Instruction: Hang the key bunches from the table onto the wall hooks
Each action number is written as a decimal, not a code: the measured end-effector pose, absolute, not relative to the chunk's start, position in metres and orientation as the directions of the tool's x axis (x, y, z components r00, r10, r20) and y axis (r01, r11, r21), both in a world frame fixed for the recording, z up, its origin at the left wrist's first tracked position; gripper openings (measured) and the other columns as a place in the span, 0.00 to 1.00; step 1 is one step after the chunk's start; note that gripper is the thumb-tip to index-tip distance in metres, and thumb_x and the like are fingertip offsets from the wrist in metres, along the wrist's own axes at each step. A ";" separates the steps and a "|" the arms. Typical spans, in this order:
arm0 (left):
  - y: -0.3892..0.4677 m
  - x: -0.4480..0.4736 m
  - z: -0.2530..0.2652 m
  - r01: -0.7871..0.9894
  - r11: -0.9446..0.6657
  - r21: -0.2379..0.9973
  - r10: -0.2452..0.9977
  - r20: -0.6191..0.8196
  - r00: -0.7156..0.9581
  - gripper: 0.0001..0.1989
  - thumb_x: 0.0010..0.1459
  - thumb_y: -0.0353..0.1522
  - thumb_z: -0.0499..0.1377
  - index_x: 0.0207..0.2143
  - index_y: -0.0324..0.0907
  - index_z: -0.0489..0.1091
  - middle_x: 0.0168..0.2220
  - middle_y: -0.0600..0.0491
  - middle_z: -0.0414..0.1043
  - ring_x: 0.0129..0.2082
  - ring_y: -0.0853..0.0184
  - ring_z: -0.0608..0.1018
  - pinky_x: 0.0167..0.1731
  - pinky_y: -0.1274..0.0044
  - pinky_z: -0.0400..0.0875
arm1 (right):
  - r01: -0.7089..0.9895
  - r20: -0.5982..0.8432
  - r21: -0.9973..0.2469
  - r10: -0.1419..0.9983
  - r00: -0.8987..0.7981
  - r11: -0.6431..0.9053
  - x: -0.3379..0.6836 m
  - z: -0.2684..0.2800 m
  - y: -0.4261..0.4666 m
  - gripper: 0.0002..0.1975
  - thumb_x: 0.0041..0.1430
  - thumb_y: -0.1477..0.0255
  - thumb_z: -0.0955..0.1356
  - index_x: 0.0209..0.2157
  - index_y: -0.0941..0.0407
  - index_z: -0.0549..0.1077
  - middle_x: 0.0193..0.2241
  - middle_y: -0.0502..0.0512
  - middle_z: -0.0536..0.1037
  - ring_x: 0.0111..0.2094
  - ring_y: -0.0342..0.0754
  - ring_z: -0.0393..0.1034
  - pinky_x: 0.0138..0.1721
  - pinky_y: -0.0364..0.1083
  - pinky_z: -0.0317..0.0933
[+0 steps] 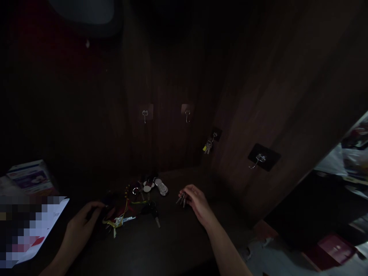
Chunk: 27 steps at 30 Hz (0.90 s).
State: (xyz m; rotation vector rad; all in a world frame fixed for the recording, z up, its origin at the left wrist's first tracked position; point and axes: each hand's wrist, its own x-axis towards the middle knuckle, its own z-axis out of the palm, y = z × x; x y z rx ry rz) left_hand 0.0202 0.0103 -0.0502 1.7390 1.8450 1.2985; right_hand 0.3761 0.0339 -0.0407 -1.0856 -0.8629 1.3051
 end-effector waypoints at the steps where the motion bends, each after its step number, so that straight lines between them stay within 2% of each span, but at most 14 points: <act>1: 0.010 0.020 -0.050 0.641 -0.132 0.756 0.906 0.354 -0.231 0.11 0.51 0.40 0.52 0.29 0.46 0.72 0.31 0.56 0.77 0.30 0.64 0.78 0.29 0.77 0.71 | -0.352 -0.088 -0.935 0.990 0.109 -0.045 0.376 -0.041 0.035 0.13 0.42 0.63 0.75 0.26 0.56 0.72 0.27 0.51 0.77 0.32 0.46 0.73 0.35 0.44 0.64; 5: 0.010 0.021 -0.048 0.646 -0.126 0.753 0.909 0.349 -0.230 0.11 0.51 0.40 0.52 0.29 0.46 0.72 0.31 0.56 0.77 0.29 0.64 0.78 0.29 0.77 0.71 | -0.519 -0.085 -0.855 0.989 0.121 -0.010 0.379 -0.040 0.039 0.12 0.43 0.67 0.74 0.32 0.55 0.75 0.31 0.52 0.78 0.33 0.45 0.73 0.34 0.44 0.67; 9: 0.012 0.018 -0.051 0.649 -0.124 0.751 0.911 0.346 -0.225 0.11 0.50 0.40 0.52 0.29 0.47 0.72 0.30 0.57 0.77 0.27 0.65 0.77 0.28 0.77 0.71 | -0.574 -0.082 -0.818 0.981 0.173 0.033 0.383 -0.041 0.048 0.14 0.43 0.71 0.74 0.36 0.53 0.75 0.34 0.52 0.79 0.33 0.44 0.74 0.34 0.44 0.68; 17: 0.015 0.018 -0.050 0.649 -0.074 0.757 0.922 0.300 -0.245 0.12 0.48 0.41 0.52 0.28 0.48 0.72 0.29 0.57 0.77 0.25 0.65 0.77 0.26 0.78 0.71 | -0.582 -0.028 -0.791 0.939 0.342 0.189 0.391 -0.024 0.080 0.13 0.42 0.73 0.75 0.33 0.52 0.75 0.31 0.49 0.79 0.28 0.40 0.72 0.27 0.39 0.67; 21: 0.016 0.018 -0.049 0.639 -0.099 0.763 0.916 0.320 -0.241 0.10 0.47 0.41 0.53 0.27 0.49 0.72 0.28 0.58 0.78 0.28 0.64 0.78 0.29 0.78 0.72 | -0.581 0.005 -0.771 0.916 0.401 0.259 0.393 -0.007 0.102 0.11 0.44 0.74 0.73 0.33 0.52 0.74 0.31 0.48 0.79 0.28 0.40 0.72 0.27 0.39 0.68; 27: 0.015 0.017 -0.051 0.643 -0.080 0.762 0.915 0.312 -0.255 0.10 0.47 0.41 0.54 0.27 0.49 0.73 0.29 0.58 0.78 0.29 0.63 0.79 0.28 0.78 0.73 | -0.630 -0.025 -0.698 0.867 0.498 0.342 0.402 0.022 0.143 0.07 0.49 0.74 0.71 0.29 0.51 0.70 0.27 0.45 0.78 0.26 0.39 0.72 0.25 0.38 0.67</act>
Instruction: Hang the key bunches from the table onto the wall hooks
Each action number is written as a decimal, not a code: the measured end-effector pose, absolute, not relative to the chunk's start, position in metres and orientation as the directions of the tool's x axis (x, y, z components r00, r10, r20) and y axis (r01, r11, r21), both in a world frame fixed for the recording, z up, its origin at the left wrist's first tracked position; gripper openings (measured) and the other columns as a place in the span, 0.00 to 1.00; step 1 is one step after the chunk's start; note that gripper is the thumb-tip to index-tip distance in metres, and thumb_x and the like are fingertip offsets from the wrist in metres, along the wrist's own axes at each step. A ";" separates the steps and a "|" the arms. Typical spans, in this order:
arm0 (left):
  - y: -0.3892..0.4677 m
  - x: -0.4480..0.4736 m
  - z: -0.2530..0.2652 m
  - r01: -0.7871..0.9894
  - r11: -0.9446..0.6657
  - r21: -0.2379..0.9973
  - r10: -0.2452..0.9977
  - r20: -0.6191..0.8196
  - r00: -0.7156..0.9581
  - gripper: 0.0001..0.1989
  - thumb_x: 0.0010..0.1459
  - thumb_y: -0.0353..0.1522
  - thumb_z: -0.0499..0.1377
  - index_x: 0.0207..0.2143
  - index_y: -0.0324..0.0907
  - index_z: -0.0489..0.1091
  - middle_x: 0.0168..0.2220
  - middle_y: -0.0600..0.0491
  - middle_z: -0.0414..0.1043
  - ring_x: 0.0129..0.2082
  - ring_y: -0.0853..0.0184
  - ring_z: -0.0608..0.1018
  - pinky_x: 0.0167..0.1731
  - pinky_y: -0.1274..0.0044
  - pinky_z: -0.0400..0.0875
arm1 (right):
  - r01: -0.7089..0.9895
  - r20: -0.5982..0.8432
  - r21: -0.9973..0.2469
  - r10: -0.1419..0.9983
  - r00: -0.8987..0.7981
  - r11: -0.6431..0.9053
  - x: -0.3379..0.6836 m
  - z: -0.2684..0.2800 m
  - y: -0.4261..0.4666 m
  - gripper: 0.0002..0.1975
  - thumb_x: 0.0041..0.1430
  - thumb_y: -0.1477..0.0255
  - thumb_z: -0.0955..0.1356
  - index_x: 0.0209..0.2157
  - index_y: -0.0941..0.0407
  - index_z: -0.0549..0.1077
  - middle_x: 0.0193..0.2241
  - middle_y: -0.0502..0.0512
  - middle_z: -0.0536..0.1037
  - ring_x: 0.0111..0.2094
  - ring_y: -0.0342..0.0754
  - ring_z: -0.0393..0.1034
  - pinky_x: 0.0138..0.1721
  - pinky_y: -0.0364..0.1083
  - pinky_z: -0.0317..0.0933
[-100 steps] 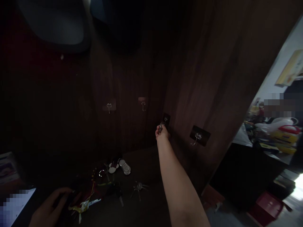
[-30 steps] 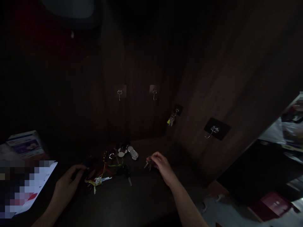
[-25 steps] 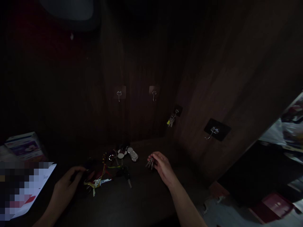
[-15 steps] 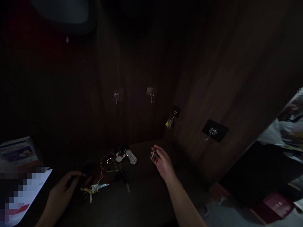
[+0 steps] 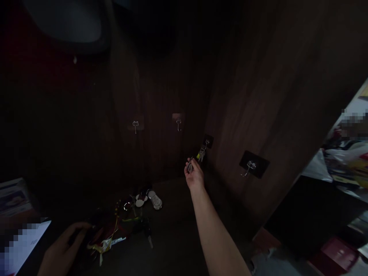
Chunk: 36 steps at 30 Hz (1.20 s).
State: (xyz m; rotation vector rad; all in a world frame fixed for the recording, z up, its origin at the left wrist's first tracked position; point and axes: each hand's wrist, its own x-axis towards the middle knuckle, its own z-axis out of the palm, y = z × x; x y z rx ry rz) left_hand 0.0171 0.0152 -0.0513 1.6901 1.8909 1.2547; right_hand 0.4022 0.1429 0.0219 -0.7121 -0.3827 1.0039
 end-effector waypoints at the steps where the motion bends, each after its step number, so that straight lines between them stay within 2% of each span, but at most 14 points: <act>1: 0.016 0.017 -0.052 0.643 -0.078 0.762 0.914 0.312 -0.258 0.10 0.47 0.40 0.54 0.27 0.49 0.73 0.29 0.58 0.78 0.29 0.63 0.79 0.28 0.78 0.73 | -0.637 -0.031 -0.686 0.861 0.508 0.351 0.404 0.027 0.150 0.06 0.50 0.74 0.70 0.29 0.51 0.69 0.26 0.44 0.78 0.26 0.39 0.72 0.25 0.38 0.67; 4: 0.016 0.017 -0.052 0.637 -0.074 0.767 0.913 0.310 -0.267 0.10 0.47 0.40 0.54 0.26 0.49 0.73 0.28 0.58 0.78 0.28 0.63 0.79 0.28 0.78 0.73 | -0.659 -0.045 -0.647 0.843 0.535 0.384 0.411 0.040 0.167 0.04 0.55 0.73 0.67 0.28 0.51 0.68 0.24 0.43 0.77 0.24 0.38 0.71 0.22 0.37 0.65; 11: 0.017 0.018 -0.052 0.620 -0.055 0.783 0.922 0.278 -0.270 0.10 0.46 0.41 0.54 0.26 0.50 0.73 0.27 0.58 0.79 0.28 0.63 0.79 0.28 0.77 0.73 | -0.670 -0.064 -0.597 0.806 0.588 0.441 0.420 0.058 0.193 0.11 0.62 0.71 0.61 0.25 0.52 0.66 0.21 0.43 0.75 0.21 0.37 0.70 0.20 0.36 0.61; 18: 0.019 0.019 -0.053 0.619 -0.037 0.784 0.930 0.254 -0.265 0.11 0.47 0.41 0.53 0.26 0.49 0.73 0.28 0.58 0.78 0.29 0.63 0.79 0.31 0.77 0.74 | -0.678 -0.079 -0.586 0.802 0.592 0.443 0.420 0.057 0.201 0.11 0.61 0.70 0.62 0.24 0.52 0.65 0.18 0.41 0.74 0.18 0.36 0.67 0.18 0.35 0.57; 29: 0.019 0.016 -0.057 0.652 -0.023 0.758 0.934 0.249 -0.256 0.11 0.48 0.41 0.53 0.29 0.49 0.72 0.29 0.58 0.78 0.29 0.63 0.79 0.30 0.77 0.73 | -0.771 -0.146 -0.454 0.816 0.559 0.448 0.421 0.065 0.193 0.13 0.64 0.74 0.58 0.25 0.53 0.65 0.15 0.37 0.71 0.14 0.33 0.64 0.16 0.32 0.55; 36: 0.018 0.015 -0.059 0.664 -0.086 0.743 0.922 0.311 -0.229 0.10 0.49 0.40 0.53 0.28 0.49 0.72 0.30 0.58 0.78 0.30 0.63 0.79 0.31 0.77 0.73 | -0.770 -0.172 -0.487 0.820 0.547 0.412 0.414 0.049 0.179 0.10 0.62 0.70 0.62 0.26 0.53 0.65 0.16 0.39 0.70 0.14 0.33 0.63 0.14 0.32 0.57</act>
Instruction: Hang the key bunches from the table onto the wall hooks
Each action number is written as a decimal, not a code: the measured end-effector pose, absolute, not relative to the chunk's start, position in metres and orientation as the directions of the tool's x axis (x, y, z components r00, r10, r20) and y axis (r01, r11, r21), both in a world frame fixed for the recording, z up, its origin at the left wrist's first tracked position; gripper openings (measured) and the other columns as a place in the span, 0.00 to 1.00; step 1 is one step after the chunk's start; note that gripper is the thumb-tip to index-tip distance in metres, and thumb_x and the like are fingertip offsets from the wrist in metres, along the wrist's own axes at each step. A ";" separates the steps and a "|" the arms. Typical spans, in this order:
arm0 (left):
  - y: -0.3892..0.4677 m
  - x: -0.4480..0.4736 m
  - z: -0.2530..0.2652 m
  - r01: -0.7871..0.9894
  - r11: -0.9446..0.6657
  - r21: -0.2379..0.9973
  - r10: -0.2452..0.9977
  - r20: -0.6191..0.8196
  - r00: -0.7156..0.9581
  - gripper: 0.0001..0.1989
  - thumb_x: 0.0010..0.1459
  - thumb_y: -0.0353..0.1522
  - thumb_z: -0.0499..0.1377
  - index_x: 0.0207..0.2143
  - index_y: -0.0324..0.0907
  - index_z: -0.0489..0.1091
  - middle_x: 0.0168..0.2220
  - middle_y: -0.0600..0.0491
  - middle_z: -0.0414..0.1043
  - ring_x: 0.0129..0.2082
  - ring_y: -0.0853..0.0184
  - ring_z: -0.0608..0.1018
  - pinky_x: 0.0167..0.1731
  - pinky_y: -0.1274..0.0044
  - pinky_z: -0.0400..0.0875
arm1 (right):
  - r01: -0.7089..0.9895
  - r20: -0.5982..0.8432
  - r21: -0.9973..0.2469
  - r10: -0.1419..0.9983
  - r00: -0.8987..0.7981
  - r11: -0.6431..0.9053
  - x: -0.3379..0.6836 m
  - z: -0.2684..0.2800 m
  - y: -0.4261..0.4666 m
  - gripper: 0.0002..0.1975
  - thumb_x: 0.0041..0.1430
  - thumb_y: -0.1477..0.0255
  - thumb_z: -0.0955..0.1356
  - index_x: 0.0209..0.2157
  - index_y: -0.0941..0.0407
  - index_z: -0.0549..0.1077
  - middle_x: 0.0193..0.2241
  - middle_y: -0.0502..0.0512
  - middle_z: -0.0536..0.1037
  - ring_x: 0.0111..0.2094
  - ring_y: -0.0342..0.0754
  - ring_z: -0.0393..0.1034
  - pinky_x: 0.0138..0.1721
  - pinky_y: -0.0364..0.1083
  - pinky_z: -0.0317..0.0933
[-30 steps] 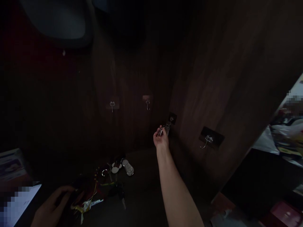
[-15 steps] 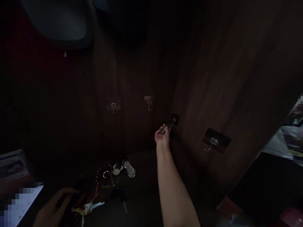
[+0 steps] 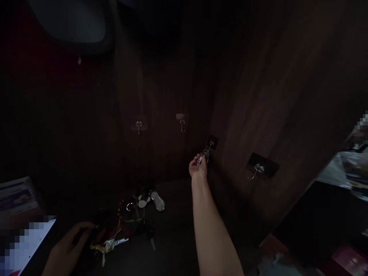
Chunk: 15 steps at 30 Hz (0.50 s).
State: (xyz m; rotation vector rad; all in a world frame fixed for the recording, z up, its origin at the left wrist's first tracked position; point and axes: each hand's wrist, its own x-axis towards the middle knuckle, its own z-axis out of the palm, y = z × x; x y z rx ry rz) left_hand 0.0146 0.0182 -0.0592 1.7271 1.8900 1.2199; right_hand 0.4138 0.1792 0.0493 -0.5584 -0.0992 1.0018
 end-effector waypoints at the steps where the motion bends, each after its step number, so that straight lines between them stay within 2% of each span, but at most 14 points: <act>1: 0.018 0.015 -0.059 0.663 -0.100 0.742 0.920 0.322 -0.222 0.10 0.49 0.40 0.53 0.28 0.48 0.72 0.30 0.57 0.78 0.30 0.64 0.79 0.31 0.77 0.73 | -0.765 -0.168 -0.500 0.821 0.546 0.407 0.413 0.045 0.176 0.09 0.61 0.70 0.63 0.27 0.53 0.65 0.17 0.39 0.71 0.14 0.33 0.64 0.15 0.32 0.58; 7: 0.018 0.017 -0.057 0.670 -0.145 0.728 0.905 0.371 -0.207 0.10 0.50 0.39 0.53 0.28 0.47 0.72 0.29 0.57 0.77 0.29 0.64 0.78 0.30 0.77 0.72 | -0.734 -0.163 -0.581 0.833 0.528 0.352 0.405 0.022 0.154 0.03 0.56 0.74 0.66 0.30 0.53 0.68 0.24 0.42 0.75 0.21 0.34 0.68 0.19 0.33 0.62; 15: 0.015 0.019 -0.054 0.678 -0.166 0.716 0.901 0.389 -0.190 0.11 0.52 0.39 0.51 0.29 0.47 0.72 0.28 0.57 0.76 0.29 0.65 0.77 0.29 0.77 0.71 | -0.647 -0.190 -0.747 0.885 0.426 0.151 0.378 -0.013 0.114 0.11 0.43 0.81 0.71 0.29 0.53 0.72 0.25 0.45 0.78 0.23 0.37 0.70 0.21 0.34 0.62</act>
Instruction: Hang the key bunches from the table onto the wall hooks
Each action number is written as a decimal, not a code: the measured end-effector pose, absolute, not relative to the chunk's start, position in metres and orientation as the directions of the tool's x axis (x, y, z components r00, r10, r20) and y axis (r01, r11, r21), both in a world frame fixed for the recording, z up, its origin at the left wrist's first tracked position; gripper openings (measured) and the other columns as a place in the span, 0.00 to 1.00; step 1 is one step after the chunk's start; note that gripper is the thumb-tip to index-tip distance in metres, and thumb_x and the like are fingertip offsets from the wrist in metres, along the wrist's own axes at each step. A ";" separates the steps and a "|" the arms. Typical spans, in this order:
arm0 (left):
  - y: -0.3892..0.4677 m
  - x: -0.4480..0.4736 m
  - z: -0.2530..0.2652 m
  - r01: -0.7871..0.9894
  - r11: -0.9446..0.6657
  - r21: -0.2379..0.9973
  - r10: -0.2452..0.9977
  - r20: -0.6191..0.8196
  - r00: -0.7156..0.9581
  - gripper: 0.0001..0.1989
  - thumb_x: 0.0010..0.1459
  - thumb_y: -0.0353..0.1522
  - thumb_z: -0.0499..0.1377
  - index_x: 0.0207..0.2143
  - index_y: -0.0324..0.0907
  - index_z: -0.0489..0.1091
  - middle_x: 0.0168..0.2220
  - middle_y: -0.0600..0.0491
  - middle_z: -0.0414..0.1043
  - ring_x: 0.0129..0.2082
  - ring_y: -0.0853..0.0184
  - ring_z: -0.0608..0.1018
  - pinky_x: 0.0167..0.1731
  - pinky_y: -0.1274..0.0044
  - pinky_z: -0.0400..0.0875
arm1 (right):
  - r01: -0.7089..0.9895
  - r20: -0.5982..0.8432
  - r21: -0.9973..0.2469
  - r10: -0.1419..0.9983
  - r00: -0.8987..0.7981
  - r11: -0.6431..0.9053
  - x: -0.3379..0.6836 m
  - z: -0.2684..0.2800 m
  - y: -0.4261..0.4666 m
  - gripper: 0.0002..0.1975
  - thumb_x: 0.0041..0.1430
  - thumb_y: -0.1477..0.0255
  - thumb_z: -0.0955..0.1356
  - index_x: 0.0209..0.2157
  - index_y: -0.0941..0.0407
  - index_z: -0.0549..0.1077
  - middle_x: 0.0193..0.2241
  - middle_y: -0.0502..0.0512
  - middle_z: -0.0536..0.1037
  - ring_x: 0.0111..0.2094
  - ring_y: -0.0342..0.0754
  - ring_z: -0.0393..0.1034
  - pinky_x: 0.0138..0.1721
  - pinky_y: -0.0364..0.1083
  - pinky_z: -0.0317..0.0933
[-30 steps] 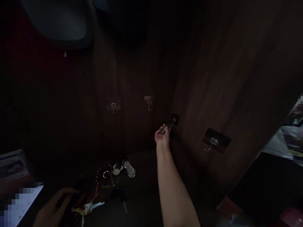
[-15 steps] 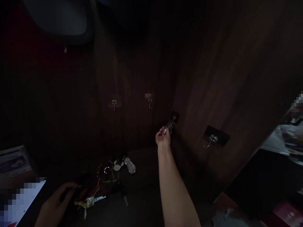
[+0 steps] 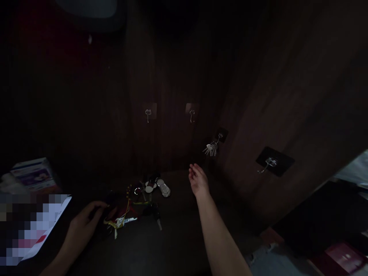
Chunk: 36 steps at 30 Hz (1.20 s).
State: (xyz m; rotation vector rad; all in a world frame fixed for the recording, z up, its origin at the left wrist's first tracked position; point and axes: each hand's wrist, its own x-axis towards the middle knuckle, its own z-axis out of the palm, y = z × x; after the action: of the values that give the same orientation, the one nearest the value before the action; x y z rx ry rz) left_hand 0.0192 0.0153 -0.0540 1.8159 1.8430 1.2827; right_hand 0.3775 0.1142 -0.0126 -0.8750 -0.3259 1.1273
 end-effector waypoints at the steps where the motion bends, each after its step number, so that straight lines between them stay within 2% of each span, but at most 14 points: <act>1: 0.015 0.019 -0.054 0.677 -0.173 0.715 0.899 0.395 -0.188 0.11 0.53 0.38 0.51 0.29 0.47 0.72 0.28 0.57 0.76 0.28 0.65 0.77 0.29 0.77 0.71 | -0.625 -0.191 -0.772 0.894 0.405 0.119 0.373 -0.018 0.109 0.12 0.41 0.81 0.72 0.29 0.53 0.72 0.25 0.46 0.78 0.23 0.38 0.70 0.20 0.34 0.62; 5: 0.013 0.019 -0.055 0.685 -0.201 0.700 0.892 0.420 -0.167 0.11 0.54 0.38 0.51 0.30 0.46 0.71 0.29 0.56 0.76 0.29 0.65 0.77 0.30 0.76 0.71 | -0.494 -0.181 -0.869 0.930 0.320 0.001 0.356 -0.034 0.088 0.14 0.35 0.77 0.75 0.29 0.55 0.74 0.27 0.50 0.79 0.24 0.40 0.71 0.21 0.37 0.61; 8: 0.011 0.020 -0.057 0.700 -0.240 0.672 0.881 0.453 -0.133 0.11 0.55 0.37 0.50 0.31 0.45 0.71 0.30 0.55 0.76 0.31 0.64 0.77 0.32 0.75 0.71 | -0.267 -0.113 -0.963 0.962 0.250 -0.044 0.343 -0.040 0.075 0.14 0.38 0.69 0.75 0.30 0.54 0.74 0.29 0.51 0.79 0.27 0.42 0.71 0.24 0.38 0.60; 14: 0.008 0.021 -0.057 0.753 -0.340 0.563 0.841 0.540 -0.024 0.11 0.57 0.34 0.49 0.33 0.44 0.71 0.31 0.52 0.76 0.33 0.63 0.77 0.35 0.72 0.69 | 0.129 0.055 -0.991 0.997 0.055 0.048 0.316 -0.043 0.052 0.13 0.47 0.62 0.70 0.32 0.56 0.74 0.29 0.54 0.78 0.32 0.48 0.72 0.31 0.44 0.62; 17: 0.005 0.023 -0.053 0.778 -0.381 0.499 0.824 0.565 0.041 0.12 0.58 0.34 0.48 0.34 0.44 0.71 0.31 0.51 0.76 0.33 0.62 0.76 0.35 0.71 0.68 | 0.273 0.174 -0.945 0.984 -0.043 0.179 0.306 -0.047 0.043 0.11 0.52 0.63 0.67 0.34 0.54 0.75 0.34 0.54 0.78 0.37 0.50 0.72 0.38 0.46 0.63; 21: 0.000 0.028 -0.049 0.797 -0.433 0.420 0.813 0.564 0.145 0.11 0.59 0.32 0.48 0.34 0.44 0.70 0.34 0.50 0.76 0.35 0.62 0.76 0.37 0.70 0.67 | 0.456 0.321 -0.806 0.926 -0.200 0.378 0.299 -0.053 0.035 0.11 0.57 0.69 0.63 0.40 0.51 0.75 0.41 0.53 0.76 0.46 0.50 0.68 0.48 0.50 0.60; 25: -0.005 0.036 -0.050 0.764 -0.547 0.342 0.763 0.579 0.287 0.11 0.60 0.30 0.49 0.40 0.44 0.70 0.38 0.50 0.76 0.39 0.62 0.77 0.41 0.69 0.68 | 0.555 0.330 -0.666 0.864 -0.380 0.498 0.297 -0.054 0.032 0.15 0.59 0.72 0.62 0.47 0.48 0.72 0.48 0.53 0.73 0.52 0.50 0.63 0.53 0.53 0.55; 27: -0.007 0.042 -0.051 0.731 -0.612 0.302 0.730 0.571 0.376 0.13 0.60 0.28 0.49 0.45 0.45 0.69 0.41 0.50 0.76 0.42 0.63 0.76 0.44 0.69 0.67 | 0.602 0.309 -0.605 0.851 -0.425 0.521 0.295 -0.052 0.030 0.14 0.59 0.72 0.63 0.46 0.48 0.71 0.47 0.52 0.74 0.51 0.50 0.63 0.53 0.54 0.55; 31: -0.009 0.052 -0.052 0.718 -0.655 0.235 0.711 0.512 0.482 0.19 0.59 0.29 0.52 0.53 0.46 0.64 0.50 0.48 0.72 0.48 0.62 0.73 0.48 0.66 0.67 | 0.670 0.319 -0.526 0.852 -0.416 0.524 0.294 -0.052 0.029 0.07 0.60 0.68 0.63 0.36 0.51 0.72 0.42 0.53 0.76 0.47 0.50 0.66 0.48 0.52 0.58; 36: -0.008 0.054 -0.053 0.770 -0.605 0.202 0.759 0.441 0.480 0.19 0.56 0.32 0.57 0.51 0.46 0.67 0.52 0.47 0.70 0.51 0.57 0.71 0.51 0.60 0.66 | 0.776 0.417 -0.454 0.874 -0.250 0.439 0.295 -0.061 0.031 0.11 0.62 0.67 0.60 0.30 0.53 0.71 0.39 0.56 0.75 0.44 0.53 0.67 0.45 0.54 0.58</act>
State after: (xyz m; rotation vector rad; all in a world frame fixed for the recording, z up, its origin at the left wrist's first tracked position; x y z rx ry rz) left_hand 0.0544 -0.0083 -0.0528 2.7225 1.4067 0.7915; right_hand 0.2952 0.0309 -0.0606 -1.3796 -2.0708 0.2038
